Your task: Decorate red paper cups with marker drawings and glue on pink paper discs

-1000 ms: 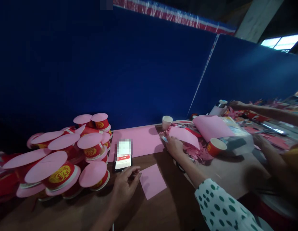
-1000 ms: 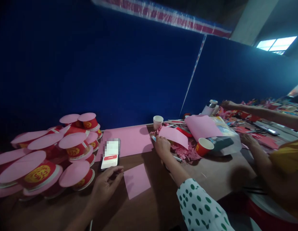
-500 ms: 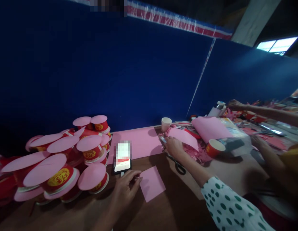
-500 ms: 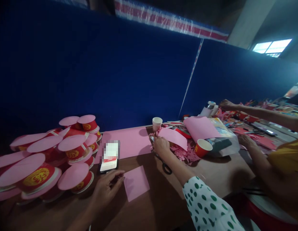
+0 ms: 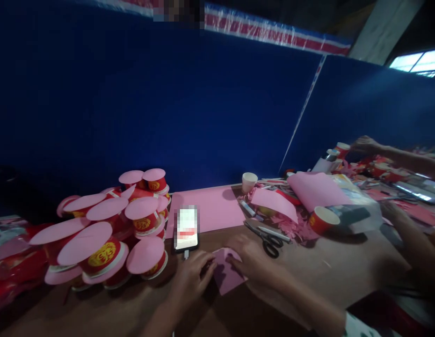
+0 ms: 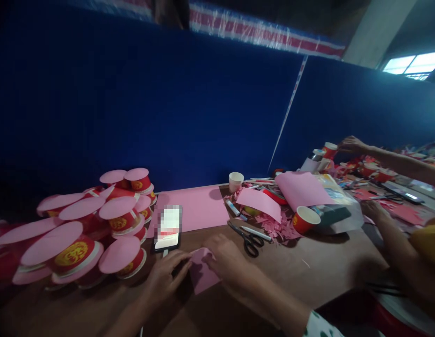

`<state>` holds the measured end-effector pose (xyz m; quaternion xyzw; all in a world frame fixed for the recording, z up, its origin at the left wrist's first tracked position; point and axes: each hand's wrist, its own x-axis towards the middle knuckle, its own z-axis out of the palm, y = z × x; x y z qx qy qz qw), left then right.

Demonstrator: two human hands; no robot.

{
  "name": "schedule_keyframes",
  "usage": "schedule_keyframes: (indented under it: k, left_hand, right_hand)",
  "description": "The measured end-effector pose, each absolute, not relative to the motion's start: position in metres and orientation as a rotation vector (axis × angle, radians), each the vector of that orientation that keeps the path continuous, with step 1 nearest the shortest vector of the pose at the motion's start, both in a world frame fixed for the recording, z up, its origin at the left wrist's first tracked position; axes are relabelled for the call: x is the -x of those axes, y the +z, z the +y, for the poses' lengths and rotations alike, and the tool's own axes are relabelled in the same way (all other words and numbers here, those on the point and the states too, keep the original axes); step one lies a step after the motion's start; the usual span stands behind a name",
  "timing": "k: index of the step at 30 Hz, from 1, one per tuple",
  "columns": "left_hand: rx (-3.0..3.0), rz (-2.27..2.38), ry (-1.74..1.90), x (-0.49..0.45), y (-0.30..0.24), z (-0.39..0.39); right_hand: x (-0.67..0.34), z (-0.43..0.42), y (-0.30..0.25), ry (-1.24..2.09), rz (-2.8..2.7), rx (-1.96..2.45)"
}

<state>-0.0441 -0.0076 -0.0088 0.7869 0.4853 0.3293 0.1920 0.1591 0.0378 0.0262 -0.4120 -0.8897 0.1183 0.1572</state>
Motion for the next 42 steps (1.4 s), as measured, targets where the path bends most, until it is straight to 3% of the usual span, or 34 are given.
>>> schedule_keyframes:
  k: [11, 20, 29, 42]
  left_hand:
    - [-2.231, 1.364, 0.848, 0.044, -0.007, -0.008]
    - [-2.18, 1.402, 0.869, 0.046, -0.008, -0.004]
    - [-2.14, 1.419, 0.84, 0.044, 0.017, -0.006]
    - [-2.291, 1.598, 0.957, 0.064, 0.008, -0.065]
  right_hand:
    - [-0.163, 0.024, -0.019, 0.214, -2.173, 0.972]
    - [-0.192, 0.027, 0.002, 0.211, -2.162, 1.063]
    - [-0.289, 0.049, 0.002, -0.019, -2.216, 1.713]
    - [-0.312, 0.068, -0.013, 0.063, -2.198, 1.806]
